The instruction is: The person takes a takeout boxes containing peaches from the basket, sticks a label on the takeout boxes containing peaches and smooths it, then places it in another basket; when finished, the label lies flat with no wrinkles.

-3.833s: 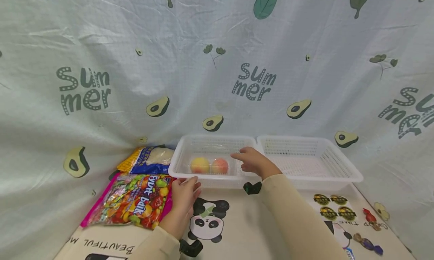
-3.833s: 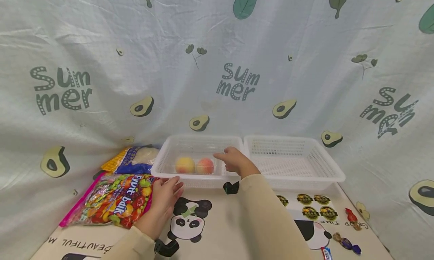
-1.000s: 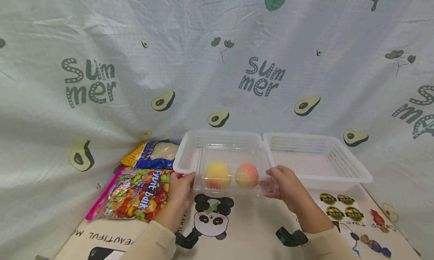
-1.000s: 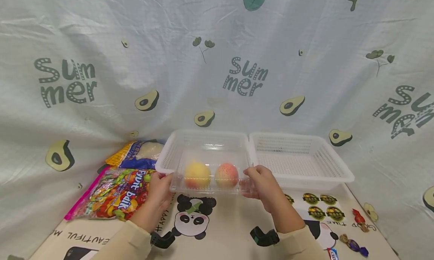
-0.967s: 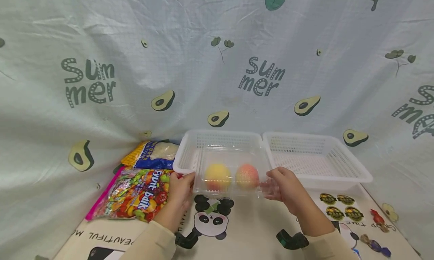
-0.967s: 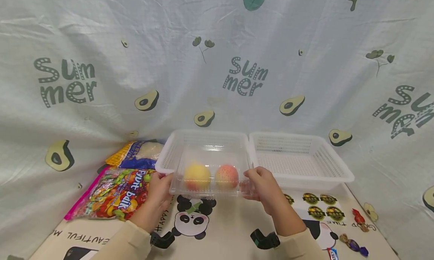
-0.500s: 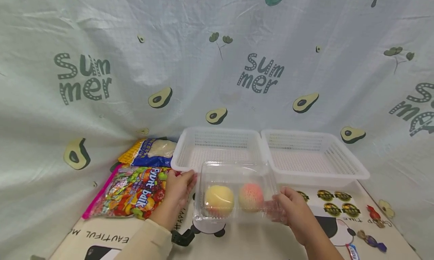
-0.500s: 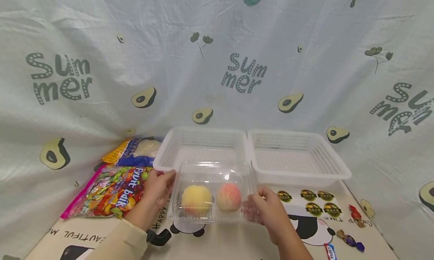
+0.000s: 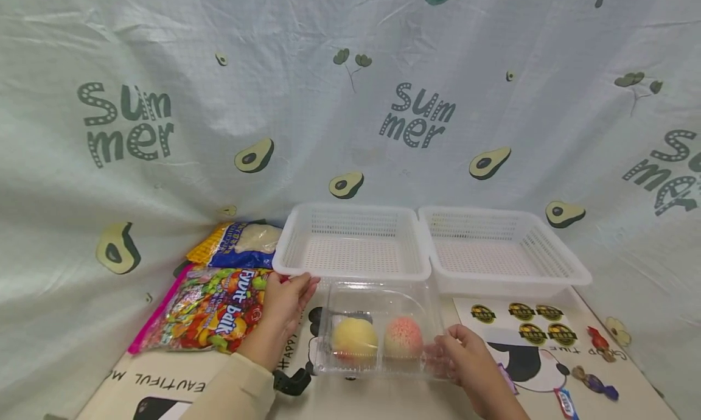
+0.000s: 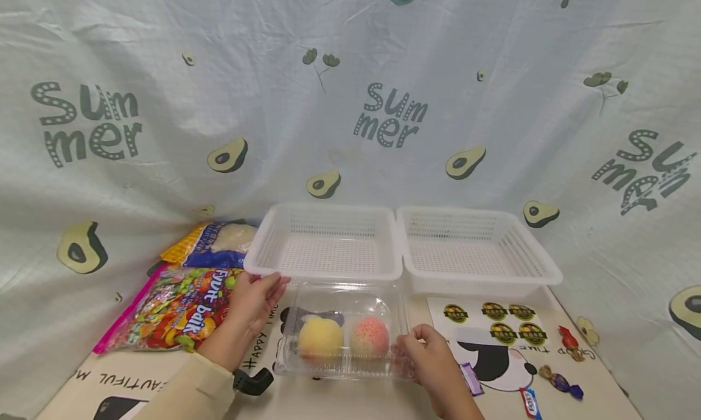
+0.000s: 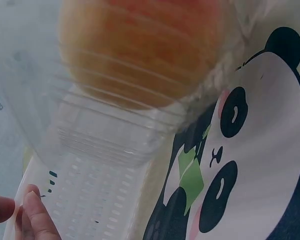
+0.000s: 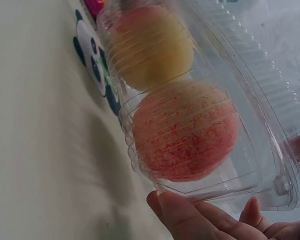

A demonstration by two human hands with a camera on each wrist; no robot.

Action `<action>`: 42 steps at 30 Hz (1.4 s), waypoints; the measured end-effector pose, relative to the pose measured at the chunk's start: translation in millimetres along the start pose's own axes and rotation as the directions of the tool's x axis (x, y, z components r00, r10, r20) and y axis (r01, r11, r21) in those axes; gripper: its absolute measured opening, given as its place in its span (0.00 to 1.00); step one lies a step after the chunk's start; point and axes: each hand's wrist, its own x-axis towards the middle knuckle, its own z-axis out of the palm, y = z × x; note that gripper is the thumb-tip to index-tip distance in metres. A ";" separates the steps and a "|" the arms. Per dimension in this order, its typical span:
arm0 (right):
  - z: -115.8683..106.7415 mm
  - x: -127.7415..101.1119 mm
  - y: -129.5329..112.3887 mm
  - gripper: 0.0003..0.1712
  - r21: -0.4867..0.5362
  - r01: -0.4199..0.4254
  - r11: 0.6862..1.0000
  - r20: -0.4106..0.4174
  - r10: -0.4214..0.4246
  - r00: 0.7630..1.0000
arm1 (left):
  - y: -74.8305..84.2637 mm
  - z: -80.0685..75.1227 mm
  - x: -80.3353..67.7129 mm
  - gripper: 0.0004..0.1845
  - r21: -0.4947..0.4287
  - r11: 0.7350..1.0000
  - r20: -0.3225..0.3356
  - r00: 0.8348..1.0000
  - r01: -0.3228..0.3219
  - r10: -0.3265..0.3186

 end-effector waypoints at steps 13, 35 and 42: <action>7.9 7.1 15.3 0.10 -0.076 -0.001 0.997 -0.129 -0.009 0.992 | -0.5 -2.2 -0.1 0.36 0.008 1.000 0.004 1.000 -0.009 0.009; -26.3 4.0 -5.0 0.25 -0.353 -0.042 0.935 -0.131 -0.005 0.991 | 0.5 -9.3 -18.1 0.15 0.353 0.935 -0.048 0.999 0.011 0.006; -61.3 19.5 -14.3 0.25 -0.417 -0.014 0.909 -0.095 -0.028 0.995 | 2.0 -11.2 -43.0 0.13 0.505 0.859 0.083 0.995 -0.084 0.049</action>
